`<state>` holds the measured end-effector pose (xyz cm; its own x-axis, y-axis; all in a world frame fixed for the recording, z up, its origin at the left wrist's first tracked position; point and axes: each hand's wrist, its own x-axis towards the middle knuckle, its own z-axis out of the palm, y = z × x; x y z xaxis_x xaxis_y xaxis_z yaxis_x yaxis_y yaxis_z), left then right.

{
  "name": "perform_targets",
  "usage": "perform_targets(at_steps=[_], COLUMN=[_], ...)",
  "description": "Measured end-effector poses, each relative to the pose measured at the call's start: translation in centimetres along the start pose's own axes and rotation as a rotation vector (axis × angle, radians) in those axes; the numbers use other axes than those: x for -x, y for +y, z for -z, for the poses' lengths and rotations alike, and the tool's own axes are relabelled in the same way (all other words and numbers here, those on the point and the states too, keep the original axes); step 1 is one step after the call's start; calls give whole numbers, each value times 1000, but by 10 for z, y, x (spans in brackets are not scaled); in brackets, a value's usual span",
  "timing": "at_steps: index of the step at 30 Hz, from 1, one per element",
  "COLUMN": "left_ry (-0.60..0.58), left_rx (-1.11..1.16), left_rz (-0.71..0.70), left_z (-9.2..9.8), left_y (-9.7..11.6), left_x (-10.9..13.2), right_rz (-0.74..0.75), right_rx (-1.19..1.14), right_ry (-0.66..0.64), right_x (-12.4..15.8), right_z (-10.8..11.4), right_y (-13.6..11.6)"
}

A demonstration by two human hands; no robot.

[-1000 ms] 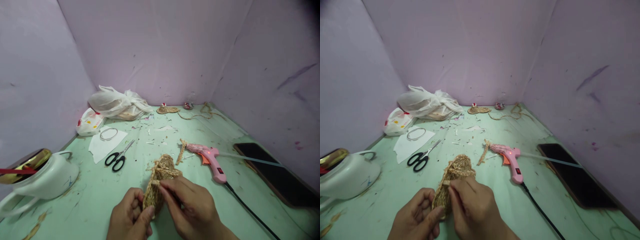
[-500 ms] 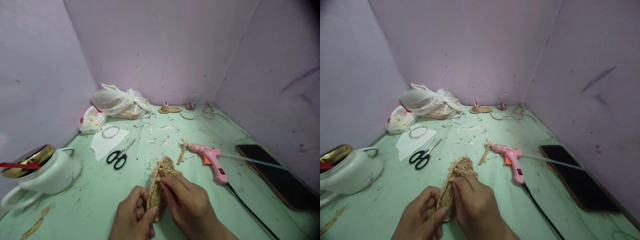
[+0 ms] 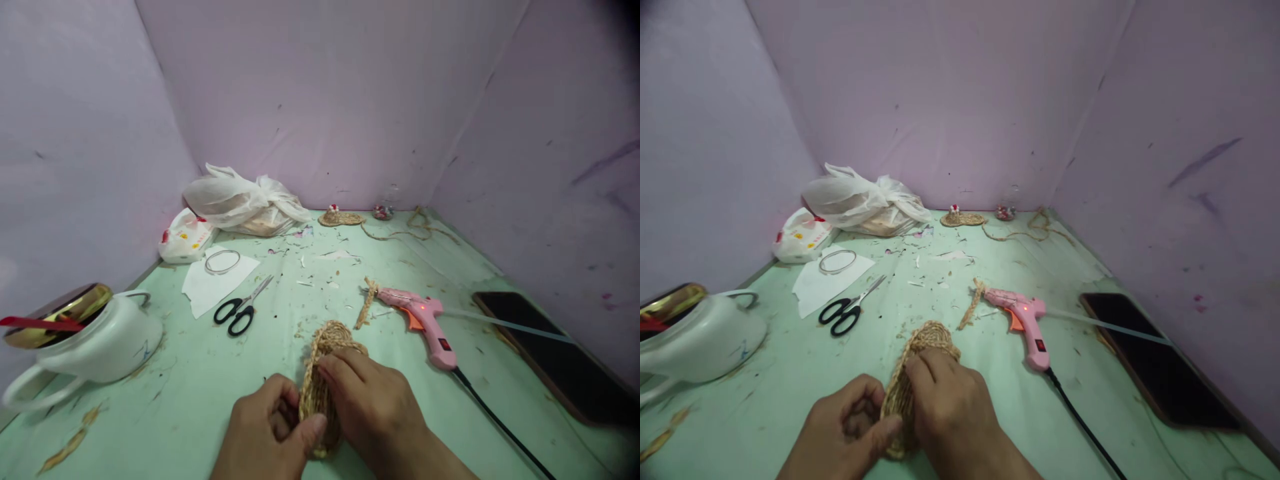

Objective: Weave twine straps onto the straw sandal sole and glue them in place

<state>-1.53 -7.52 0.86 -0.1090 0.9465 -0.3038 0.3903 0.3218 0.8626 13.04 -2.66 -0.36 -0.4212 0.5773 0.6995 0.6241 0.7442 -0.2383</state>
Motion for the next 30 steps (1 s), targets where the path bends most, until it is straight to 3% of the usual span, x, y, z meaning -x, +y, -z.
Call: perform_targets(at_steps=[3, 8, 12, 15, 19, 23, 27, 30], left_ry=[83, -149, -183, -188, -205, -193, -206, -268], left_rx=[-150, -263, -335, -280, -140, -109, -88, -10], left_rz=[-16, -70, -103, -55, 78, 166, 197, 226], left_z=[11, 21, 16, 11, 9, 9, 7, 2], left_y=[7, 20, 22, 21, 20, 21, 22, 18], left_x=[-10, -37, -48, -49, -48, -49, -48, -43], right_rz=[-39, -92, -143, -191, -413, -579, -661, -777], right_rx=[-2, 35, 4, -43, 4, -100, -160, -344], right_ry=[-73, -143, -121, -87, -252, -466, -471, -493], right_x=[2, 1, -1, 6, 24, 33, 26, 21], right_z=[-6, -12, 5, 30, 52, 51, 45, 37], right_y=[2, -2, -5, 1, 18, 28, 27, 25])
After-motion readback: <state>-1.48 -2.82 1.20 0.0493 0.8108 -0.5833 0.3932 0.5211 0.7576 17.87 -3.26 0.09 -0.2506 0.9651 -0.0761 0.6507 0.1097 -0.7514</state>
